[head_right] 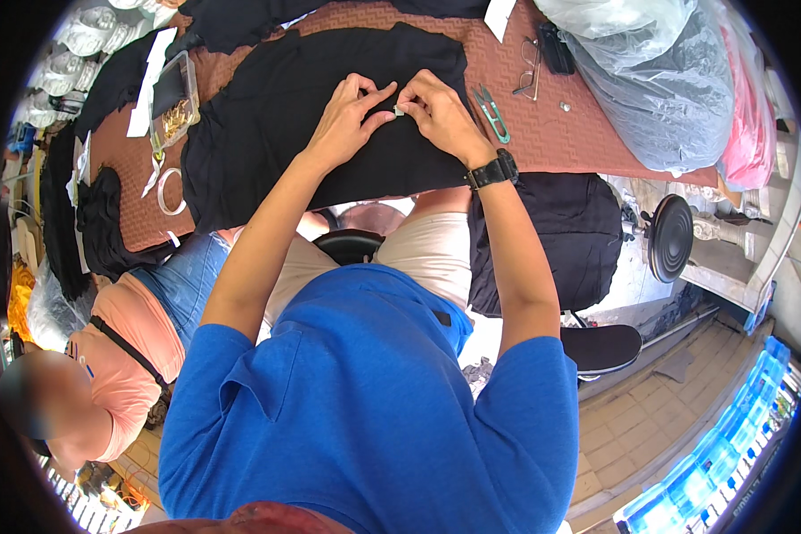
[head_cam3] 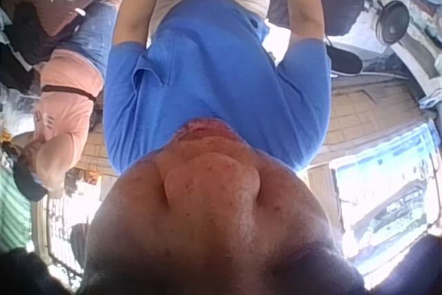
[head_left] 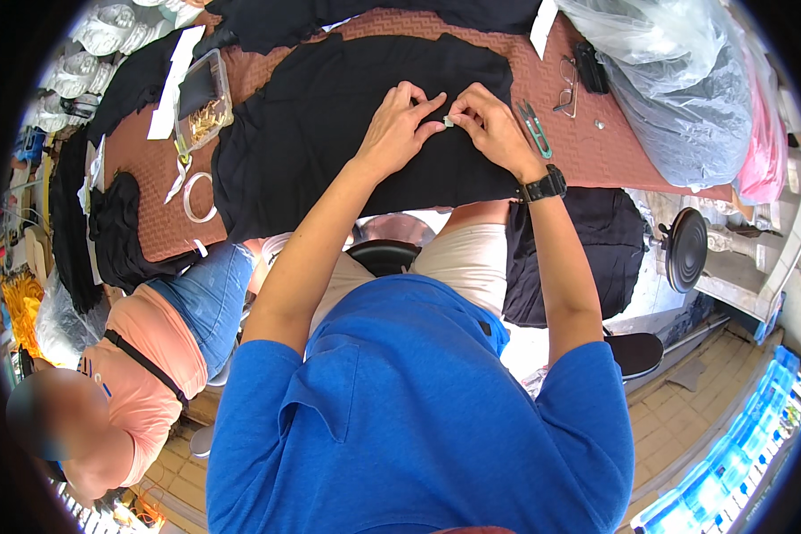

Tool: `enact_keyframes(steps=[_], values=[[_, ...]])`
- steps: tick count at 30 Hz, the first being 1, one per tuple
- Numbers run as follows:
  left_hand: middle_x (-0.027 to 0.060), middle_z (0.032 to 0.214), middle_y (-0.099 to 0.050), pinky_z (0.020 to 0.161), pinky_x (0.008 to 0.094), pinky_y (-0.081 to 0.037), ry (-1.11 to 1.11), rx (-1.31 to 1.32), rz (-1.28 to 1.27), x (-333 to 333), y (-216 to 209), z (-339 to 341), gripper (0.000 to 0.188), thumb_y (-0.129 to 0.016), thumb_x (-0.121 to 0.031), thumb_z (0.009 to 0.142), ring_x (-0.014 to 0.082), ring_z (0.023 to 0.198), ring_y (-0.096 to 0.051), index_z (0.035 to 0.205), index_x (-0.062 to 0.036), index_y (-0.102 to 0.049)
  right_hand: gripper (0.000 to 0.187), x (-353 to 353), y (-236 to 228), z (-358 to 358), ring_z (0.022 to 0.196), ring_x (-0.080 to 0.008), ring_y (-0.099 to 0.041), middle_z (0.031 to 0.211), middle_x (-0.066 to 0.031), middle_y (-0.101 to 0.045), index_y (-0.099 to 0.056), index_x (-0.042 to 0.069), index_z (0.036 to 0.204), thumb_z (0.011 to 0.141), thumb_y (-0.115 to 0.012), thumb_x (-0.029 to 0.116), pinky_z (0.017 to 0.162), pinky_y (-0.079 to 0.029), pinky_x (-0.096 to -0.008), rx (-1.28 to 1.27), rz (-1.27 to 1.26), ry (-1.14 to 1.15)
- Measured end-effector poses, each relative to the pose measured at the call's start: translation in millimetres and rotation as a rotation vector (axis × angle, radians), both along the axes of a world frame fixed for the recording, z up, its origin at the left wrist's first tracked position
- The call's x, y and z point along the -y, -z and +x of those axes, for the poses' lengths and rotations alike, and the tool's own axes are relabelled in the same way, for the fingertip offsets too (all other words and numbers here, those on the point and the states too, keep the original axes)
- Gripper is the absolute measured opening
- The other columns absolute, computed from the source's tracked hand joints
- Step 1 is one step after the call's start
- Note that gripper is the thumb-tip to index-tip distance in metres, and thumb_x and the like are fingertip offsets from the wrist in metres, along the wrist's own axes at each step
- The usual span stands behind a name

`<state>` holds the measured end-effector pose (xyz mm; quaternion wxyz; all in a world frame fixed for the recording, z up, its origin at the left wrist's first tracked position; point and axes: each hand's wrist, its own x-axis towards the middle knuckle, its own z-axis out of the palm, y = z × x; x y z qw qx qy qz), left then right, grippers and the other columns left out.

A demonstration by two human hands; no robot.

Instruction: The person places small white labels onto black garment pieces, using a tool to secure them by hand.

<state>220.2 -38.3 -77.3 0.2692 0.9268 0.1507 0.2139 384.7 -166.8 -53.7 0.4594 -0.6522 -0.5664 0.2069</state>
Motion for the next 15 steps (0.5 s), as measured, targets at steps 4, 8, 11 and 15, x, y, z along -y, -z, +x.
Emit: enact_keyframes(steps=[4,8,11,15], values=[[0.0077,0.113,-0.055,0.094,0.0393,-0.048,-0.015,-0.009,0.004,1,-1,1,0.048,-0.076,-0.025,0.086,0.0266,0.106,-0.055,0.131,-0.0132,-0.068,0.011,-2,3,2,0.071,-0.0275,-0.063,0.087,-0.0132,-0.063,-0.062,-0.003,0.092,0.084,-0.067,-0.007,0.065,-0.050,-0.0342,0.030,-0.021,0.008],[0.0078,0.113,-0.054,0.095,0.0398,-0.048,-0.030,-0.009,-0.004,2,-1,0,0.045,-0.075,-0.025,0.087,0.0267,0.107,-0.055,0.129,-0.0128,-0.068,0.011,-10,1,-2,0.072,-0.0296,-0.065,0.082,-0.0150,-0.064,-0.064,-0.003,0.091,0.082,-0.067,-0.008,0.066,-0.052,-0.0362,0.054,-0.032,0.051],[0.0081,0.111,-0.054,0.094,0.0395,-0.047,-0.040,0.025,-0.044,3,-2,0,0.038,-0.075,-0.025,0.088,0.0264,0.105,-0.054,0.123,-0.0116,-0.068,0.009,-13,2,-4,0.074,-0.0318,-0.065,0.082,-0.0160,-0.064,-0.065,-0.003,0.089,0.081,-0.067,-0.008,0.067,-0.052,-0.0394,0.020,-0.017,0.076],[0.0070,0.107,-0.055,0.090,0.0396,-0.048,-0.036,0.048,-0.134,0,-2,-3,0.031,-0.076,-0.025,0.087,0.0262,0.100,-0.055,0.113,-0.0101,-0.068,0.006,-14,5,1,0.077,-0.0342,-0.066,0.084,-0.0169,-0.064,-0.067,-0.003,0.087,0.082,-0.066,-0.006,0.069,-0.051,-0.0413,0.136,-0.068,0.073]])
